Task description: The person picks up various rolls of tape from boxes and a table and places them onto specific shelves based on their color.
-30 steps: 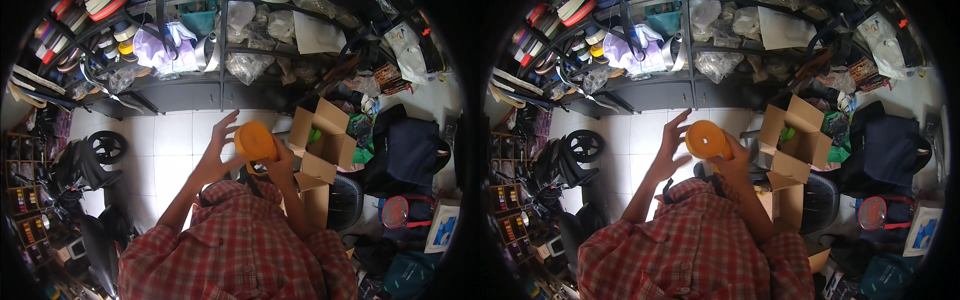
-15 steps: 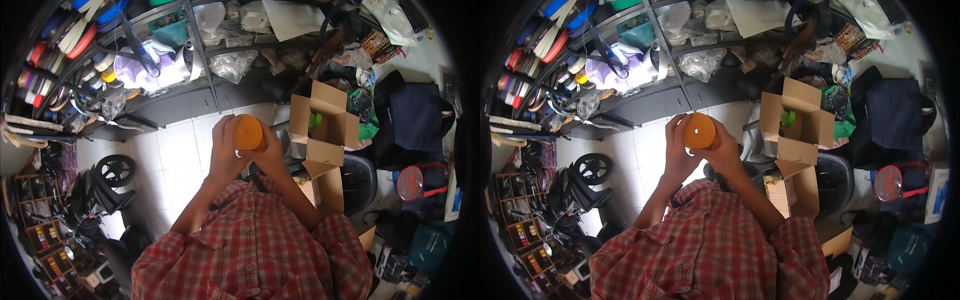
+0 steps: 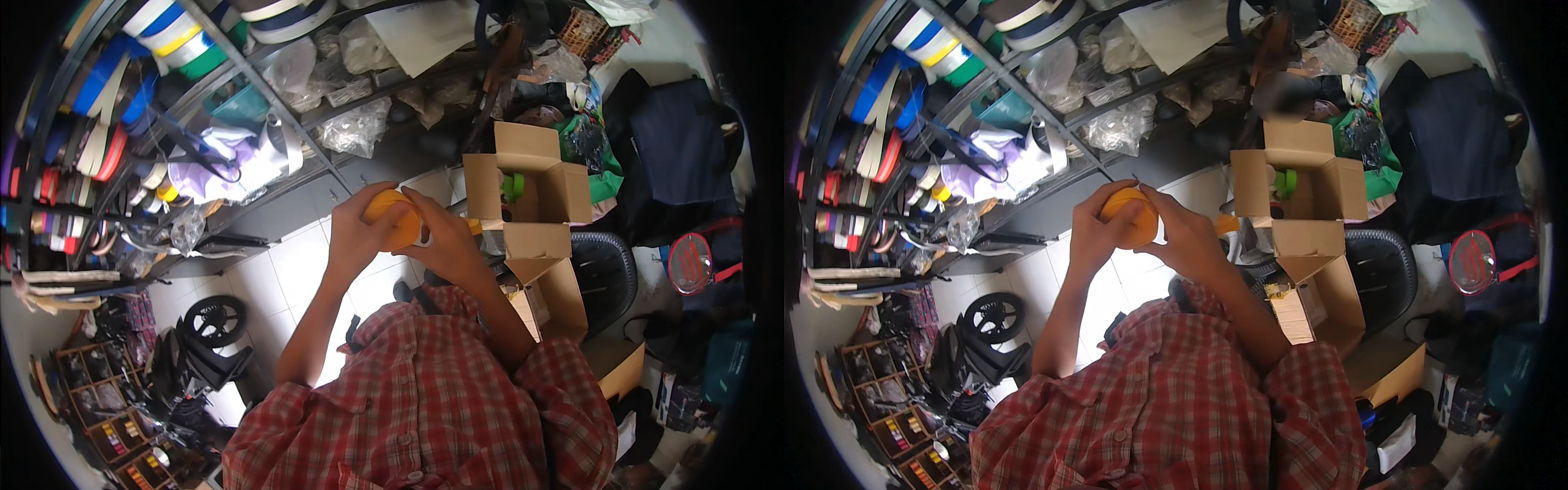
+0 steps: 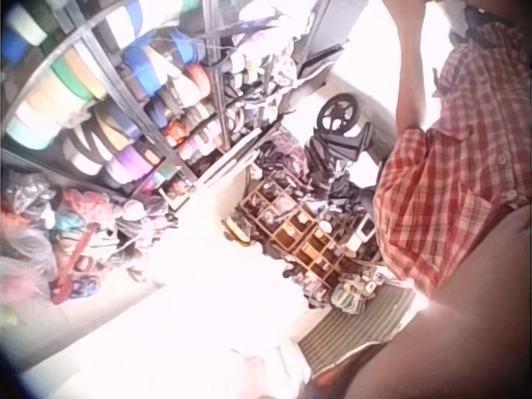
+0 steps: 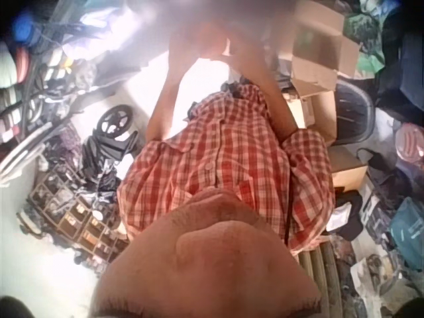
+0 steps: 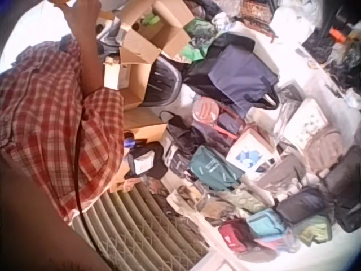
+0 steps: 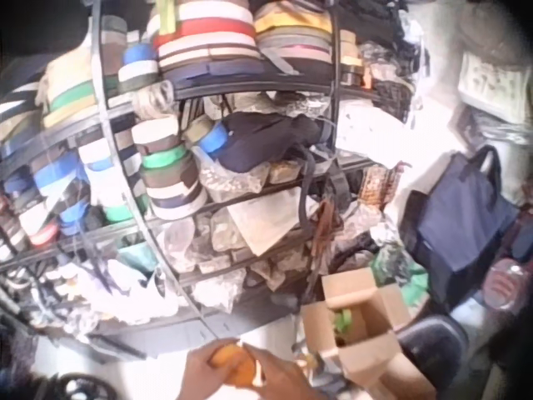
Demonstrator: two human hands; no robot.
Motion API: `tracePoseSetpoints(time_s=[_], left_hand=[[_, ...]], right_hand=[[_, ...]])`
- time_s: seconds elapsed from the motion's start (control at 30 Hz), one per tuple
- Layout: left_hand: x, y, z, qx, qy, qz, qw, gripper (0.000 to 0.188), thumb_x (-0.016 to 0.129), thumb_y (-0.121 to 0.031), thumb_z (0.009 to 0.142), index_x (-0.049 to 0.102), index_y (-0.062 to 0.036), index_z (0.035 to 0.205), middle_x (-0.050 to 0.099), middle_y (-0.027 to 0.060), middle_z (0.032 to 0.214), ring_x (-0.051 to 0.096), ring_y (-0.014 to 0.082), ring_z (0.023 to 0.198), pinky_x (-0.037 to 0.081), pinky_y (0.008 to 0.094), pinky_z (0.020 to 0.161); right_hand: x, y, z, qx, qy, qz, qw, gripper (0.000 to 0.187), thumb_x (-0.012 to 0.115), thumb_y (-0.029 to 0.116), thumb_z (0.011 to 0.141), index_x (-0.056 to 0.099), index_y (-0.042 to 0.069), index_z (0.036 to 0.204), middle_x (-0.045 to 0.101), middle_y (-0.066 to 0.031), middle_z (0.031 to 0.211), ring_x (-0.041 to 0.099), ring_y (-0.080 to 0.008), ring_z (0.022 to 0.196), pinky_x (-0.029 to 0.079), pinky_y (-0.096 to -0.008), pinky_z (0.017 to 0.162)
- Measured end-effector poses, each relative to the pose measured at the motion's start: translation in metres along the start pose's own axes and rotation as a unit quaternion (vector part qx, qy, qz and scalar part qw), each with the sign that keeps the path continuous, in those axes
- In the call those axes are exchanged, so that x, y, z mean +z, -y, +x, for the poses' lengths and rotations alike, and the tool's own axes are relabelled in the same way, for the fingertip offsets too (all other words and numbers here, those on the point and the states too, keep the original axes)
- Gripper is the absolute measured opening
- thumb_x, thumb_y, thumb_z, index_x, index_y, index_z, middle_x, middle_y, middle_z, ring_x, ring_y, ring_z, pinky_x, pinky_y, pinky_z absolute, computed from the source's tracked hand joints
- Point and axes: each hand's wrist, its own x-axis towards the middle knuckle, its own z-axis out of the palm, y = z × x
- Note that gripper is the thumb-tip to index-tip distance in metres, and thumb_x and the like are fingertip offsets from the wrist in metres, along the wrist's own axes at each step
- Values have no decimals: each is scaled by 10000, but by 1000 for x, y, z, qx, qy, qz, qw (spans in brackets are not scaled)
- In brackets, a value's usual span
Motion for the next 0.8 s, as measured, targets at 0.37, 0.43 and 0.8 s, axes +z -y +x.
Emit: tracePoseSetpoints(time_s=[0.37, 0.43, 0.8], left_hand=[[71, 1, 72, -17, -155, -64, 986, 258, 675, -195, 861, 639, 8, 1018, 666, 114, 889, 635, 151, 778, 517, 270, 671], [78, 3, 92, -54, -105, -73, 990, 270, 683, -211, 857, 642, 12, 1004, 666, 110, 882, 633, 146, 778, 516, 270, 669], [126, -14, 163, -79, 43, 52, 995, 288, 760, -215, 801, 668, 33, 912, 679, 93, 811, 636, 116, 708, 515, 242, 618]], right_hand=[[-33, -45, 27, -33, -123, -26, 991, 896, 836, 233, 649, 387, 4, 1391, 529, -150, 1082, 515, -324, 1004, 434, -402, 862], [-44, -61, 34, 42, -143, 41, 988, 854, 825, 178, 666, 403, 34, 1395, 523, -150, 1079, 548, -314, 972, 458, -382, 827], [-115, -121, 60, 39, -105, 154, 982, 496, 617, 67, 884, 471, 24, 1356, 542, -110, 884, 531, -148, 679, 445, -275, 615]])
